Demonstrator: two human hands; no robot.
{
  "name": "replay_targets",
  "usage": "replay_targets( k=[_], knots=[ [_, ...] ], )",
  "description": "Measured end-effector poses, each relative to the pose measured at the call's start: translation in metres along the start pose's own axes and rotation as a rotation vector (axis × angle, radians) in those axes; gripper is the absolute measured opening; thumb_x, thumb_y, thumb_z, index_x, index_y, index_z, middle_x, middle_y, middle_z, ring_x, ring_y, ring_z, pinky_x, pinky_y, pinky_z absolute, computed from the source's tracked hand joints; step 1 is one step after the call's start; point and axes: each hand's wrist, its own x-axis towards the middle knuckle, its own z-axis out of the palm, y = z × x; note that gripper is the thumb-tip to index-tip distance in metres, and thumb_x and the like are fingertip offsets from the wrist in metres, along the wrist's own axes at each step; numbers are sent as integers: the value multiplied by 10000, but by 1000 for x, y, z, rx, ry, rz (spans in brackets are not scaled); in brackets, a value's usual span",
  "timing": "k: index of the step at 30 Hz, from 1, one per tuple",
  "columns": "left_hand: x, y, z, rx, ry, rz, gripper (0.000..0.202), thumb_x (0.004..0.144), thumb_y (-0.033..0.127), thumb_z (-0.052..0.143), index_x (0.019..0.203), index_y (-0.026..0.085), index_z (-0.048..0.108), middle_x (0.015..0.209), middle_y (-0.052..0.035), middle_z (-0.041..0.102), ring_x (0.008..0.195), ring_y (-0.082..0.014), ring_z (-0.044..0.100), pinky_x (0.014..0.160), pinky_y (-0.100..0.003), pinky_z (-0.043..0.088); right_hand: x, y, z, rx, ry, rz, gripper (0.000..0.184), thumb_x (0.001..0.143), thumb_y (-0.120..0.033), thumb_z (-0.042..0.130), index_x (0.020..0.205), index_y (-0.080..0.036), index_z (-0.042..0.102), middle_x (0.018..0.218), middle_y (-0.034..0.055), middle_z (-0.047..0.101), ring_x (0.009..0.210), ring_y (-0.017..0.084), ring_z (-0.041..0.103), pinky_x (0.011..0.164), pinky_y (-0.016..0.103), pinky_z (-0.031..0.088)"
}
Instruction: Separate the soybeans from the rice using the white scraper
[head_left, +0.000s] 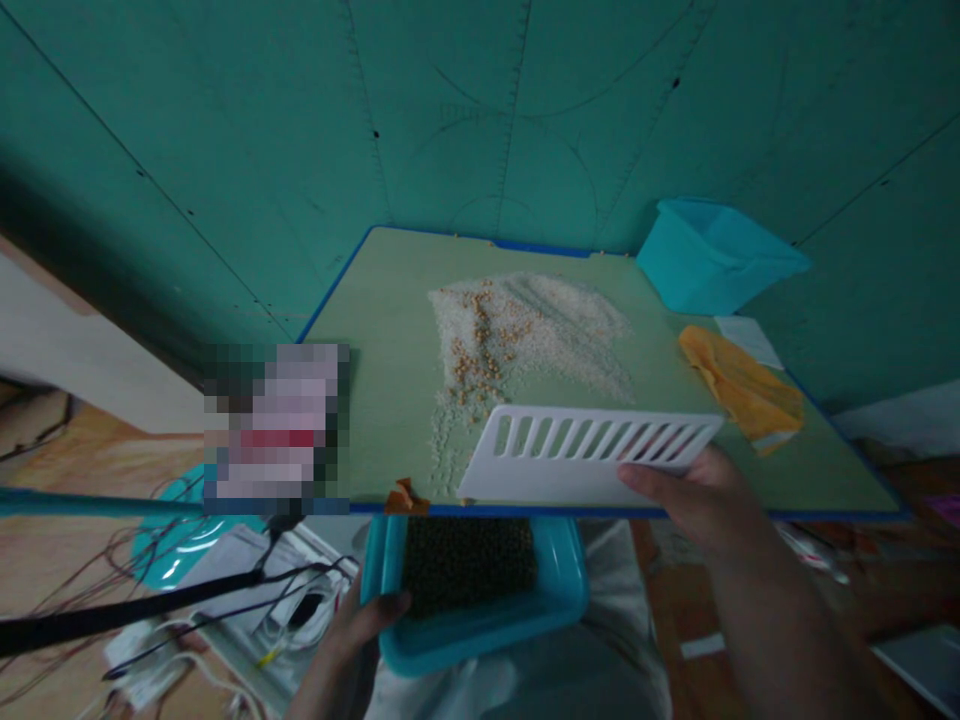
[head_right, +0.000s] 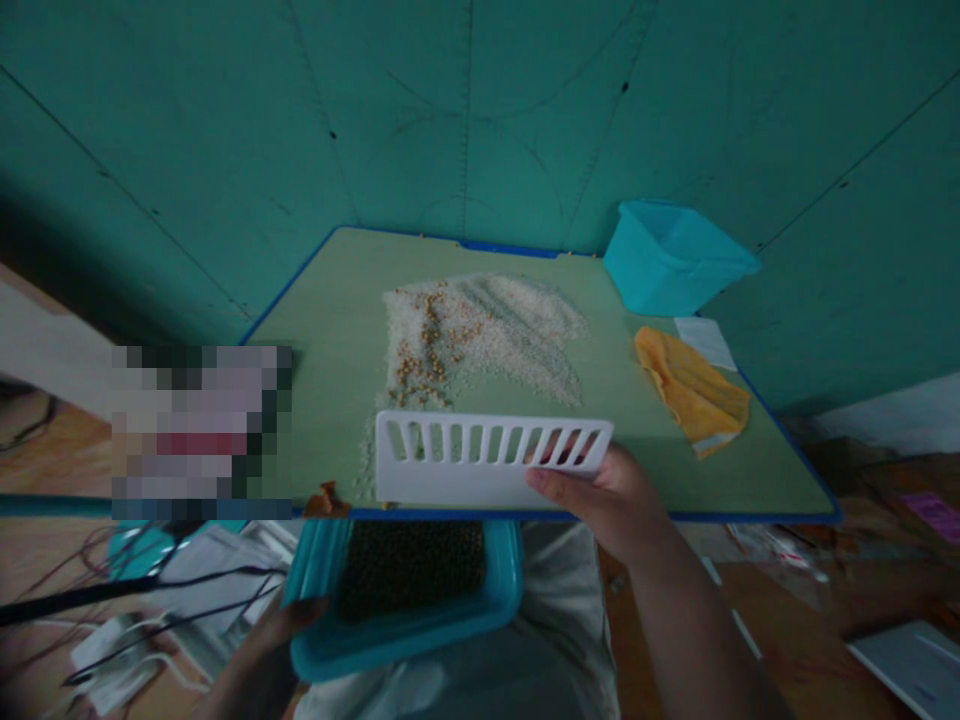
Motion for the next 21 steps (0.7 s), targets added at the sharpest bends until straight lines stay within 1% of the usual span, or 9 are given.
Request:
replay_targets(
  k=[6, 12, 14, 16, 19, 21],
  knots=[
    [-1, 0, 2, 37, -23, 5, 472, 703, 293, 566, 1175, 307, 546, 996, 64, 732, 1147, -304, 493, 983, -407, 348, -5, -1, 5, 6, -18, 7, 152, 606, -382, 737, 674, -255, 686, 723, 21, 711, 719, 242, 648, 710, 377, 506],
    [0, 1, 2, 34, 0, 14, 546, 660, 310, 599, 1200, 299, 521, 1005, 48, 731, 1233, -311, 394, 976, -408, 358, -5, 5, 0, 17, -22, 23, 152, 606, -404, 730, 678, -278, 687, 754, 36, 715, 762, 268, 649, 747, 412, 506],
    [0, 1, 1, 32, -18, 11, 561, 667, 304, 597, 1220, 306, 499, 1029, 50, 724, 1247, -303, 377, 980, -405, 354, -3, 7, -2, 36, -34, 29, 149, 609, -403, 730, 668, -275, 683, 743, 34, 711, 750, 259, 646, 742, 401, 505],
    [1, 1, 1, 22, -39, 0, 566, 686, 295, 586, 1241, 316, 474, 1062, 55, 714, 1238, -291, 397, 1002, -397, 326, -2, 8, -2, 53, -45, 33, 146, 606, -389, 737, 669, -268, 684, 732, 24, 708, 728, 238, 644, 723, 375, 505],
    [1, 0, 1, 6, -48, -9, 590, 702, 280, 577, 1272, 321, 433, 1090, 53, 704, 1201, -286, 451, 1028, -401, 283, -1, 9, 5, 76, -41, 43, 178, 596, -376, 748, 697, -243, 688, 735, 15, 708, 720, 213, 642, 711, 343, 498],
    [0, -1, 1, -9, -51, -8, 599, 697, 282, 582, 1276, 314, 433, 1085, 42, 708, 1191, -293, 465, 1029, -410, 280, 2, 8, 12, 97, -47, 68, 201, 590, -370, 752, 705, -220, 684, 735, 18, 708, 717, 206, 642, 698, 330, 495]
  ],
)
